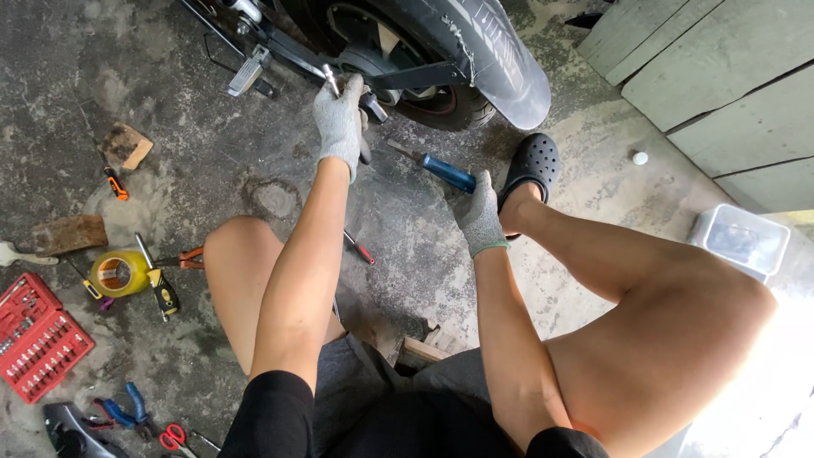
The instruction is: The person sits on the floor beside an electric scooter and uses a hand driver and a cordless screwdriver to loosen and remove bolts from the rear wheel hub area. They reposition the scooter's fender, handle fasteners one at a time, and set tools down on the floor between steps.
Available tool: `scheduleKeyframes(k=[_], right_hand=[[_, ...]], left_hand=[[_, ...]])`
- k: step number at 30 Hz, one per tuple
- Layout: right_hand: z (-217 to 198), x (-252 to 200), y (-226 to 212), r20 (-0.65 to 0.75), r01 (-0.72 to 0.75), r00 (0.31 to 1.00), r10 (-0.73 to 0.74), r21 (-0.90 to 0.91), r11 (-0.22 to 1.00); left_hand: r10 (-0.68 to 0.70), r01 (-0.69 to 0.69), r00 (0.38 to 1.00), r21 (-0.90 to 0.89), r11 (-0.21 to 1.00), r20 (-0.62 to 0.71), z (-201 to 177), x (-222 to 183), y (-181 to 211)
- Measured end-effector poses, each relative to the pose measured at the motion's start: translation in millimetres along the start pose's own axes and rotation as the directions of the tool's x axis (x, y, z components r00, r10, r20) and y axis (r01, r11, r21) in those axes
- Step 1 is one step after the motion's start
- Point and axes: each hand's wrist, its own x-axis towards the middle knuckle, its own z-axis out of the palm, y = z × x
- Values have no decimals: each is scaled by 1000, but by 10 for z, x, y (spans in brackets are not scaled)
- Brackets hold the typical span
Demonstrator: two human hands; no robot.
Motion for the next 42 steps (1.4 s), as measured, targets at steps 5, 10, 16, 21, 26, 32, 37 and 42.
scheduleKeyframes(k=[5, 10, 16, 21, 26, 32, 37, 42], right_hand=[[-96, 222, -9, 71, -2, 997, 4, -29, 1000], [-76, 27, -91, 70, 31, 997, -27, -52, 998], [-194, 208, -131, -162, 5, 987, -18, -80, 997], [-169, 177, -133, -27, 42, 999, -43, -19, 999], [22, -52, -166, -22, -1, 1000, 2, 26, 1000], [180, -252, -182, -19, 93, 995, -98, -205, 974], [-67, -151, -125, -115, 112, 983, -141, -228, 967], [-53, -382, -106, -58, 133, 988, -141, -119, 984]], left_hand=[[-97, 102, 994, -110, 989, 53, -29, 127, -34], [-131, 130, 991, -34, 991, -26, 76, 87, -31], [77, -79, 994, -15, 997, -80, 200, 124, -316], [63, -71, 991, -68, 995, -116, 276, -67, -43], [97, -27, 968, 292, 956, -230, 149, -281, 2], [-131, 167, 979, -253, 953, 155, -84, 3, -163], [460, -370, 888, 621, 691, 16, -43, 29, -161], [302, -301, 951, -29, 953, 60, -64, 389, -424]])
